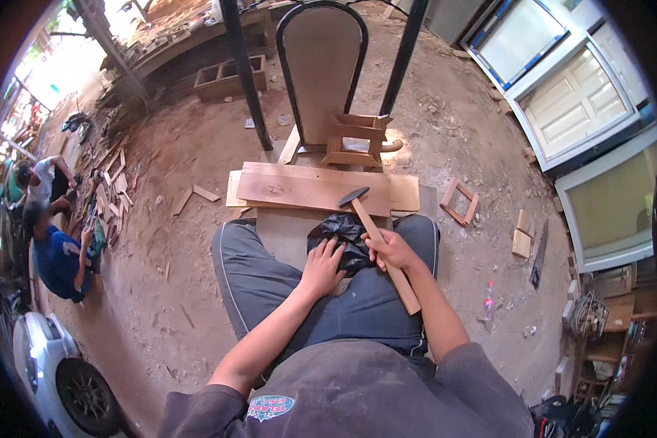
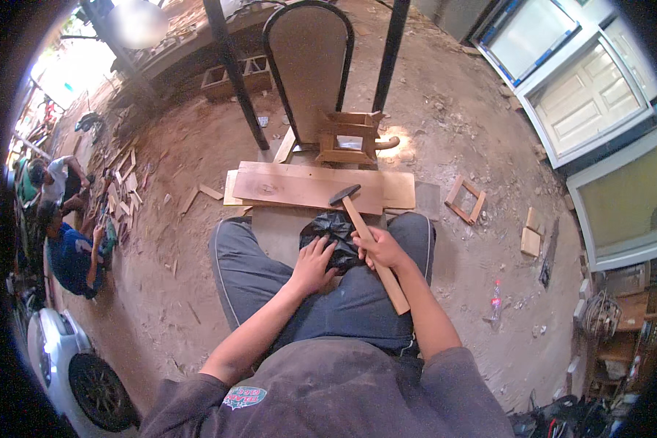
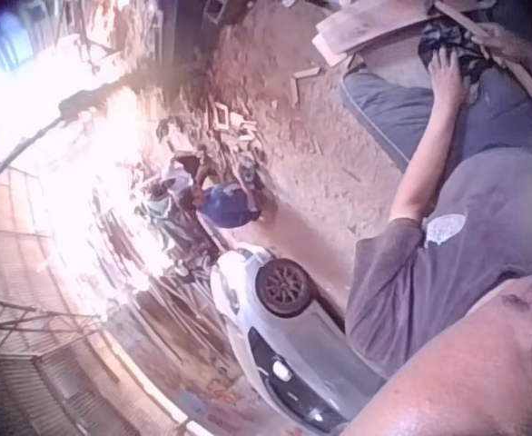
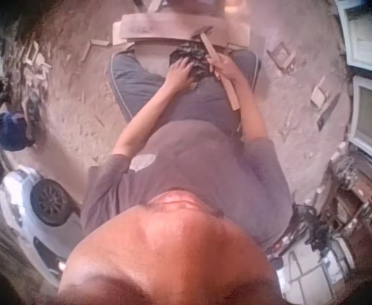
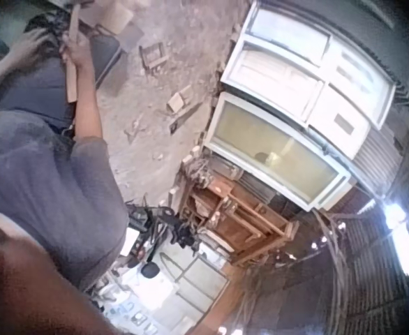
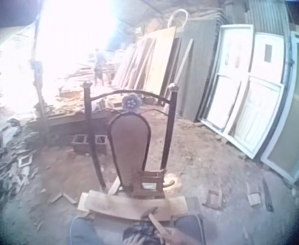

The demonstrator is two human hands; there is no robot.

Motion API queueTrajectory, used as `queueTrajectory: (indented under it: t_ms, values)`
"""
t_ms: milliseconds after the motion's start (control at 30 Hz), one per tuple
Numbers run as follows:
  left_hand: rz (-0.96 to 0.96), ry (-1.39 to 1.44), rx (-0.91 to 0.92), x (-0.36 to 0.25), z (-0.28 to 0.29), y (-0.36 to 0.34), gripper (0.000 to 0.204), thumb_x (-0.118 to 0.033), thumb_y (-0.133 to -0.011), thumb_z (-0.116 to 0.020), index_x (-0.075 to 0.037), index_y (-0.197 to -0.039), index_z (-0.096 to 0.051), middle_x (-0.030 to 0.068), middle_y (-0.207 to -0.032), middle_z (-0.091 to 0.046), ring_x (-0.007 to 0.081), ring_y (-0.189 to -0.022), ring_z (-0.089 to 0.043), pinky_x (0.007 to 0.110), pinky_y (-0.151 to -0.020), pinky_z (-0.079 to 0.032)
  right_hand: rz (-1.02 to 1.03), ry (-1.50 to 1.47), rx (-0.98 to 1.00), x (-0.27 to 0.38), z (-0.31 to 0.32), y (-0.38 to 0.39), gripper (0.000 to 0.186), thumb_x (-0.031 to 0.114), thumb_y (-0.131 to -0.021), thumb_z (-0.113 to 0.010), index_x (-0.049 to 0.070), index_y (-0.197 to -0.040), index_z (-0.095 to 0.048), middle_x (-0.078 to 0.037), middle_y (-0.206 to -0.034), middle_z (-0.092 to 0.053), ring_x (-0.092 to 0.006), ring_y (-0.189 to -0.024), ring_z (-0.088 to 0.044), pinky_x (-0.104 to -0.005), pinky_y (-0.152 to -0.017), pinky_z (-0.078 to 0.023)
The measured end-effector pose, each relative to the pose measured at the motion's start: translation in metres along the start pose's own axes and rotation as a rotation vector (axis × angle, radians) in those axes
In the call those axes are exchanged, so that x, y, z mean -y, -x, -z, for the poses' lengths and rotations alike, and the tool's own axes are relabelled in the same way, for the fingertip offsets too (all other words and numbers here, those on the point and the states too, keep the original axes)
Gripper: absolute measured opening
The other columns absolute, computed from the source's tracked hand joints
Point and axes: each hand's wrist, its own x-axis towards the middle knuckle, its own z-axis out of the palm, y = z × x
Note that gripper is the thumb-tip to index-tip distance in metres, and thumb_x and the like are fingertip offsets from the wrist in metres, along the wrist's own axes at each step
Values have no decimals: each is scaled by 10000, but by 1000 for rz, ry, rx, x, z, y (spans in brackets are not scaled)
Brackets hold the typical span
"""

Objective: The person assembles a wooden structure by positioning small planks and securing them using a hammer. The person handles several pieces of wood and a hammer throughout the process.

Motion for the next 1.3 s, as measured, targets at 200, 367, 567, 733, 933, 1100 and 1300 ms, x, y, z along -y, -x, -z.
queueTrajectory:
  t_ms: [200,367,567,733,933,1100,1300]
  values:
    - [-13,2,-68,10,-11,1,723,-229,-828,-768,-110,-1482,-483,154,-1517,-481,355,-1419,-443,474,-1142,-380,-51,29,-2,6,-3,-4,321,238,-984,-722,15,-1191,-621,-64,-699,-642,-132,-458,-570,-278,-423,-481]
    - [-18,21,-134,5,-8,1,722,-224,-808,-773,-105,-1464,-496,135,-1493,-492,344,-1387,-465,466,-1120,-395,-30,24,-38,4,-4,-6,350,228,-968,-735,6,-1201,-596,-79,-702,-627,-153,-454,-573,-294,-403,-474]
    - [-8,126,-143,12,-15,-1,730,-290,-802,-791,-86,-1442,-505,143,-1480,-497,343,-1385,-466,478,-1104,-389,-37,42,-35,-3,1,-9,286,236,-982,-707,41,-1140,-570,-86,-676,-620,-176,-427,-565,-302,-388,-467]
    - [20,312,-227,13,-14,2,685,-323,-834,-769,-75,-1422,-520,161,-1476,-498,360,-1399,-452,508,-1121,-365,-58,109,-118,0,-9,-6,256,239,-973,-726,40,-1072,-598,-65,-669,-613,-156,-458,-571,-293,-404,-479]
    - [168,526,-343,25,28,6,268,-184,-861,-742,-105,-1103,-659,97,-1303,-604,331,-1269,-532,488,-1028,-393,-162,822,-414,17,-33,4,360,315,-911,-770,-3,-1011,-634,-146,-805,-701,-290,-697,-699,-445,-682,-574]
    - [220,759,-761,73,85,28,115,-183,-874,-761,-74,-840,-750,85,-846,-744,267,-814,-715,375,-746,-489,-123,1170,-415,41,-52,32,540,381,-857,-801,22,-1203,-594,-276,-1014,-713,-473,-959,-687,-503,-840,-535]
    - [818,855,-868,211,123,63,327,-272,-1010,-635,-48,-817,-773,151,-845,-759,268,-791,-719,392,-742,-537,-65,1225,-385,49,-50,75,612,302,-775,-856,3,-1233,-581,-222,-1026,-662,-455,-996,-620,-512,-909,-481]
